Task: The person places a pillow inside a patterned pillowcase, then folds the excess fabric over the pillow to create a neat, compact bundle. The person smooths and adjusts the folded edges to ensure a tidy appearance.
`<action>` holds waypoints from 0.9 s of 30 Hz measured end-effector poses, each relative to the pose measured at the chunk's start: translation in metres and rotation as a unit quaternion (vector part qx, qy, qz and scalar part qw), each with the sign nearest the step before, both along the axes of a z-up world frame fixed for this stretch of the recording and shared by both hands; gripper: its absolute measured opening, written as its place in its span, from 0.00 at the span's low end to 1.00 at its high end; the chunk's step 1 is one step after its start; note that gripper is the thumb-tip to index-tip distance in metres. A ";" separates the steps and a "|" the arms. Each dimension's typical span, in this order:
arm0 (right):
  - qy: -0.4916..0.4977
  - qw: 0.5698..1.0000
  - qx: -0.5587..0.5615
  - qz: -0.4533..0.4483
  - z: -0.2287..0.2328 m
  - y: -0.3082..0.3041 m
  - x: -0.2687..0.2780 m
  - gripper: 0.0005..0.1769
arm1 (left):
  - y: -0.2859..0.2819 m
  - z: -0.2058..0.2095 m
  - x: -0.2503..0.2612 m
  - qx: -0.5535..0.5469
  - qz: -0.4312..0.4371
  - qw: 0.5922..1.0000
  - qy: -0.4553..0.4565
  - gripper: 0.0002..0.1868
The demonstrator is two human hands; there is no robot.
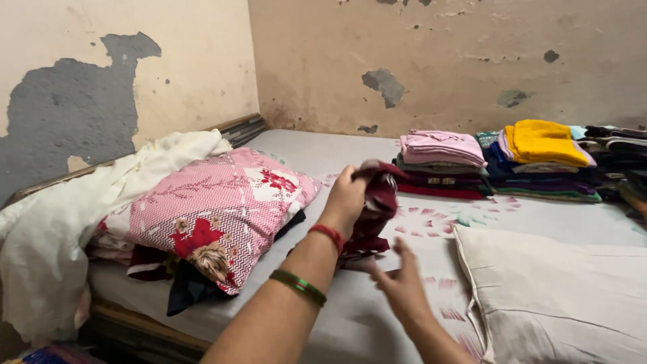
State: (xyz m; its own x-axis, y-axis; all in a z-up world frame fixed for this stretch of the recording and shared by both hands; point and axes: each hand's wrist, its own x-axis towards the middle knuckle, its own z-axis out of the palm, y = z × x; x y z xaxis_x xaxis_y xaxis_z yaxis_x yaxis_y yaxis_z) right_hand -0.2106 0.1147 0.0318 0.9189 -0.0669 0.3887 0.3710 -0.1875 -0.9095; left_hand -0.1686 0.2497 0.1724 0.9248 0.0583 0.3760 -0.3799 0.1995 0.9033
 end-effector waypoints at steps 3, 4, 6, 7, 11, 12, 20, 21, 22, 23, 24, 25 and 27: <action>0.040 0.997 -0.011 0.060 0.013 0.033 -0.003 0.39 | -0.009 0.023 -0.012 -0.053 -0.047 0.997 -0.011 0.10; 0.062 0.995 -0.007 0.084 0.019 0.042 -0.005 0.33 | -0.012 0.029 -0.015 -0.051 -0.053 0.997 -0.012 0.10; 0.084 0.991 0.016 0.104 0.031 0.058 -0.005 0.29 | -0.017 0.037 -0.018 -0.046 -0.065 0.997 -0.014 0.10; 0.095 0.989 0.027 0.113 0.036 0.064 -0.004 0.27 | -0.020 0.041 -0.015 -0.057 -0.062 0.995 -0.045 0.11; 0.147 0.988 0.018 0.035 0.030 0.067 0.020 0.23 | -0.021 0.054 -0.001 -0.122 -0.058 0.986 -0.101 0.13; 0.137 0.990 -0.036 -0.010 0.023 0.062 0.033 0.21 | -0.016 0.058 0.005 -0.144 -0.058 0.983 -0.099 0.13; 0.122 0.985 0.119 -0.011 0.024 -0.009 0.102 0.14 | 0.111 0.075 0.044 -0.143 0.112 0.966 -0.185 0.15; 0.126 0.973 0.193 0.028 0.034 -0.019 0.105 0.14 | 0.126 0.072 0.045 -0.150 0.117 0.962 -0.198 0.15; 0.079 0.990 0.113 -0.017 0.045 -0.025 0.108 0.13 | 0.141 0.070 0.045 -0.148 0.130 0.960 -0.197 0.15; 0.031 0.997 0.032 -0.063 0.058 -0.030 0.111 0.13 | 0.155 0.069 0.045 -0.146 0.143 0.959 -0.196 0.16; -0.019 0.993 -0.049 -0.108 0.071 -0.035 0.111 0.14 | 0.167 0.068 0.043 -0.146 0.157 0.958 -0.189 0.16; -0.112 0.973 -0.143 -0.143 0.082 -0.041 0.108 0.15 | 0.178 0.068 0.040 -0.145 0.171 0.957 -0.182 0.16; -0.289 0.878 -0.324 -0.204 0.101 -0.055 0.096 0.19 | 0.193 0.069 0.033 -0.149 0.184 0.958 -0.160 0.16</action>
State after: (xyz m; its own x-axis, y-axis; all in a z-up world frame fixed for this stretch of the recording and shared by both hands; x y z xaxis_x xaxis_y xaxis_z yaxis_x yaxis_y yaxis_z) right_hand -0.1143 0.0597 0.1329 0.5071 0.0622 0.8597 0.5169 -0.8201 -0.2456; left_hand -0.1360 0.4431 0.2409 0.6610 0.5074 0.5529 -0.7223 0.2301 0.6522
